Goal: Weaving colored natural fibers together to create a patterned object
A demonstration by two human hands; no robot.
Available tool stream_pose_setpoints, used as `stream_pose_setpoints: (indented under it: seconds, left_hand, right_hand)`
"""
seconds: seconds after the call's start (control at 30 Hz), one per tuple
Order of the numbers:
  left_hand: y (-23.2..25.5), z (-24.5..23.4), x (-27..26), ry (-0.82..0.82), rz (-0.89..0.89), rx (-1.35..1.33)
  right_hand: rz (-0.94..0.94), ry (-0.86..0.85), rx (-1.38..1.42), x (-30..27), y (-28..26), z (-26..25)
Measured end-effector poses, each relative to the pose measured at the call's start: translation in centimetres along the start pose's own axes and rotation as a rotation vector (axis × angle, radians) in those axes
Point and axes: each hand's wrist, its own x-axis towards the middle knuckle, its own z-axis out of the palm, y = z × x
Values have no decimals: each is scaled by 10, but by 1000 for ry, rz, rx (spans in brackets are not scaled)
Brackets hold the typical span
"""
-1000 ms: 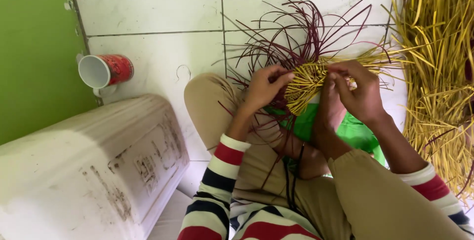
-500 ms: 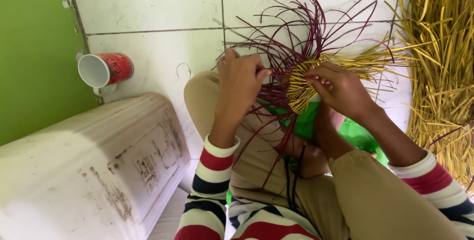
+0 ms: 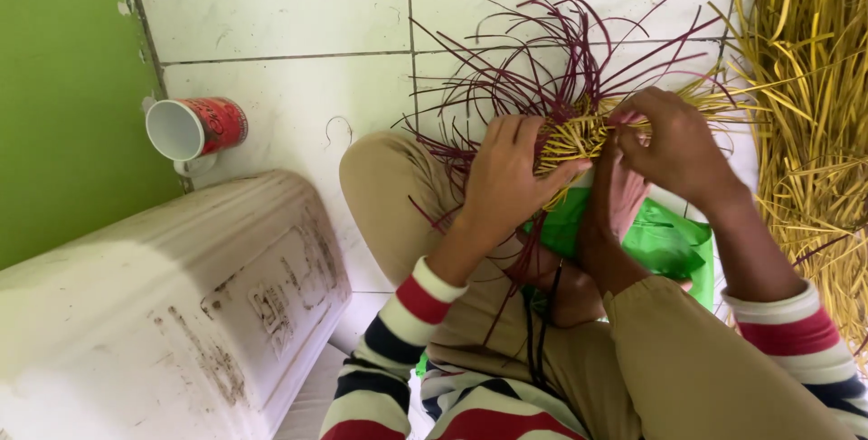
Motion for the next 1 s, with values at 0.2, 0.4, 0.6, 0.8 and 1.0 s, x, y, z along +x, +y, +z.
stream_pose_setpoints:
  seconds: [0.2,0.4,0.6,0.8,1.0]
  left_hand:
    - [-41,39,-7,-378,-542,-353]
    - [-42,45,-4,-216,-409,-663]
    - [-45,53,-5,-135,-384,-793]
    - [-49,58,-12,-180,-486,-701]
    - [-48,59,-14,-196,-506,-833]
  right_hand:
    - [182,-98,24,1,-7,-19]
    - [304,-167,-9,8,-33,-14]
    - [251,-143,-401,-2,38,19]
    - [201,-59,-453,-16,80,20]
    - [207,-25,-714,-29,100,23]
